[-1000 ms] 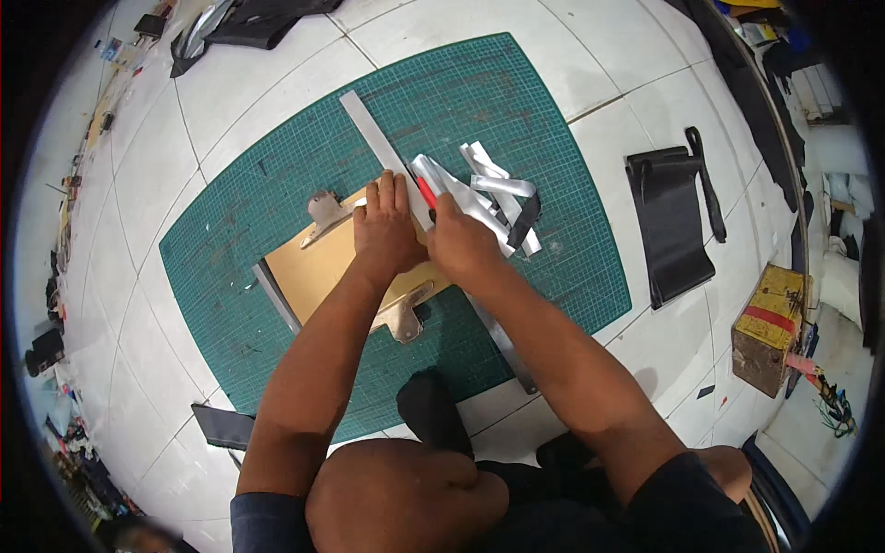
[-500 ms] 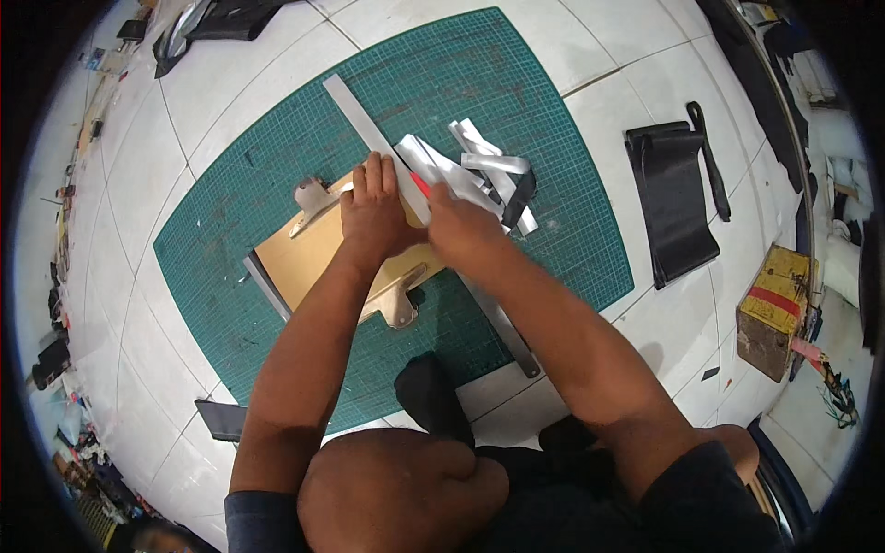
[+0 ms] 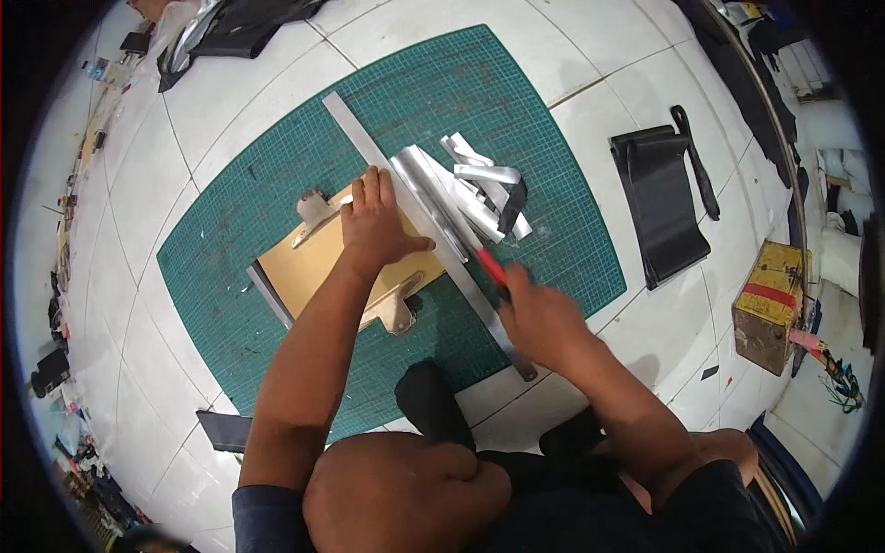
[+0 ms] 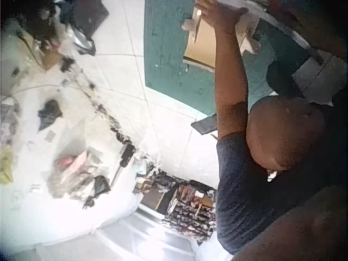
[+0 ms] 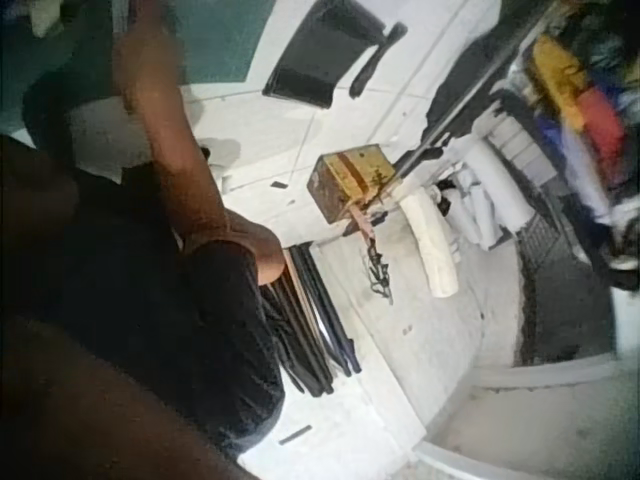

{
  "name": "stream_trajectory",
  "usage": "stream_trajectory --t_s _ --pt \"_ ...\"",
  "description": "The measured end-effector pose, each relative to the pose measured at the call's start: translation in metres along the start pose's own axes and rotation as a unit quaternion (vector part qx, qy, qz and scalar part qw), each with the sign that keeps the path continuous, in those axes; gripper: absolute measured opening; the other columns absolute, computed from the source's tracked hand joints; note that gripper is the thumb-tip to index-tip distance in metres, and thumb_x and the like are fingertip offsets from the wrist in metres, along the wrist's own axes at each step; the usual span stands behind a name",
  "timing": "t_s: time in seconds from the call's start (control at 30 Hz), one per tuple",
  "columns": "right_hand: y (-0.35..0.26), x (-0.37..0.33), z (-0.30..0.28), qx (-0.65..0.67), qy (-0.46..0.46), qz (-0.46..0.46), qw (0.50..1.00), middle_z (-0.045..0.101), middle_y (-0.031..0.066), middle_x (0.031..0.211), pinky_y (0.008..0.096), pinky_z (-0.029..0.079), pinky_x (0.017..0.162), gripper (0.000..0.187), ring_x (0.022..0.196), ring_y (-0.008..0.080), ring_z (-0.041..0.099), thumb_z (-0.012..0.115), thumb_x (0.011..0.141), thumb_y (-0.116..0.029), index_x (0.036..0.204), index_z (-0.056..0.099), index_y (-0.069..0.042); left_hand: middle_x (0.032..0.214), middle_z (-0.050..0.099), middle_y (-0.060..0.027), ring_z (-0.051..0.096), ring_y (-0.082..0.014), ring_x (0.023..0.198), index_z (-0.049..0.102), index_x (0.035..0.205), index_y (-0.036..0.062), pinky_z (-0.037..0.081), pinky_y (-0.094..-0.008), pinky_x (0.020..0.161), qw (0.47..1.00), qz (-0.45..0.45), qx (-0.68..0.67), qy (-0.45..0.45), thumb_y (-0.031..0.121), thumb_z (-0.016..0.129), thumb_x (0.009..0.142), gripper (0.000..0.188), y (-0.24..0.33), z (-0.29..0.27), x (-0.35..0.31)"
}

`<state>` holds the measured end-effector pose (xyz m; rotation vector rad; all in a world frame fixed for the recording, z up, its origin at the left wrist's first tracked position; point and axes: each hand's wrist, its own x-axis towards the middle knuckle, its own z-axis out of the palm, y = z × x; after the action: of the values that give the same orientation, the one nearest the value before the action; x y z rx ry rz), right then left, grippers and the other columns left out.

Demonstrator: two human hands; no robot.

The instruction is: The person uses a utility knife and a metal ruler to cut strips of silver material on a green cutting mat, then uses the knife to trim triangular notches into the edge of a tan material held in place by metal clamps.

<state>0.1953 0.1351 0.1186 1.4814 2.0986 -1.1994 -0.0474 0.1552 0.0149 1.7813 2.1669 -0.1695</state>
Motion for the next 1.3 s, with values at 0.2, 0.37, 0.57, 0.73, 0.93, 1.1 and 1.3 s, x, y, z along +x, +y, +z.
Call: stream_trajectory --t_s 0.2,0.37,0.57,0.73,0.93,1.1,1.3 --pt "-0.033 0.116 0.035 0.013 0.126 -0.08 0.989 0.068 0.0255 0.09 0.0531 0.053 0.077 0.028 0.086 0.0425 0.068 0.053 0.089 -0.013 0.112 0.044 0.0 0.157 0.023 -0.0196 0.025 -0.0374 0.145 0.023 0.149 -0.0023 0.035 -0.0545 0.109 0.999 -0.008 -0.015 -0.028 0.058 0.087 0.054 0.13 0.002 -0.002 0.003" --pt "-0.043 0.153 0.043 -0.008 0.158 -0.085 0.984 0.069 0.0242 0.091 0.0503 0.055 0.077 0.028 0.087 0.0407 0.069 0.054 0.088 -0.012 0.112 0.045 0.001 0.155 0.026 -0.0192 0.027 -0.0379 0.144 0.024 0.149 -0.0007 0.037 -0.0556 0.108 1.0 0.002 -0.012 0.002 0.049 0.087 0.058 0.121 -0.001 0.006 0.006" --pt "-0.046 0.161 0.035 -0.019 0.136 -0.085 0.987 0.069 0.025 0.093 0.0506 0.054 0.078 0.025 0.089 0.0409 0.069 0.051 0.091 -0.014 0.111 0.047 0.001 0.154 0.028 -0.0182 0.029 -0.0379 0.143 0.025 0.149 0.0 0.038 -0.0555 0.107 1.0 0.005 -0.007 0.007 0.048 0.088 0.057 0.122 0.001 0.007 0.008" --pt "-0.031 0.119 0.034 -0.022 0.082 -0.073 0.994 0.069 0.0244 0.093 0.0507 0.054 0.077 0.027 0.089 0.0385 0.07 0.051 0.09 -0.01 0.114 0.047 0.002 0.155 0.027 -0.0203 0.029 -0.0389 0.143 0.026 0.148 -0.0005 0.039 -0.0583 0.105 1.0 0.008 -0.016 0.005 0.051 0.09 0.052 0.126 0.0 0.001 0.006" --pt "0.022 0.049 0.054 -0.074 -0.011 0.001 0.997 0.068 0.0256 0.094 0.0512 0.054 0.076 0.027 0.085 0.0425 0.068 0.049 0.093 -0.014 0.115 0.045 0.001 0.157 0.023 -0.0215 0.024 -0.0384 0.145 0.022 0.15 -0.002 0.035 -0.0584 0.109 0.999 -0.001 -0.014 -0.035 0.059 0.088 0.054 0.131 0.007 -0.003 0.003" --pt "0.062 0.036 0.05 -0.002 0.101 0.035 0.994 0.068 0.025 0.094 0.0515 0.053 0.073 0.025 0.082 0.0429 0.068 0.053 0.093 -0.016 0.11 0.044 0.0 0.156 0.025 -0.0197 0.025 -0.0366 0.145 0.022 0.15 -0.0014 0.035 -0.053 0.11 0.999 0.002 0.003 -0.039 0.062 0.086 0.054 0.132 0.01 -0.005 0.004" --pt "0.042 0.07 0.025 0.006 0.279 -0.069 0.958 0.055 0.0285 0.126 0.0469 0.048 0.091 0.039 0.12 0.0373 0.056 0.076 0.082 -0.025 0.103 0.05 -0.004 0.155 0.025 -0.0197 0.026 -0.0366 0.144 0.024 0.15 -0.0013 0.036 -0.053 0.109 0.999 0.0 0.018 -0.028 0.061 0.087 0.054 0.13 0.004 -0.007 0.004"
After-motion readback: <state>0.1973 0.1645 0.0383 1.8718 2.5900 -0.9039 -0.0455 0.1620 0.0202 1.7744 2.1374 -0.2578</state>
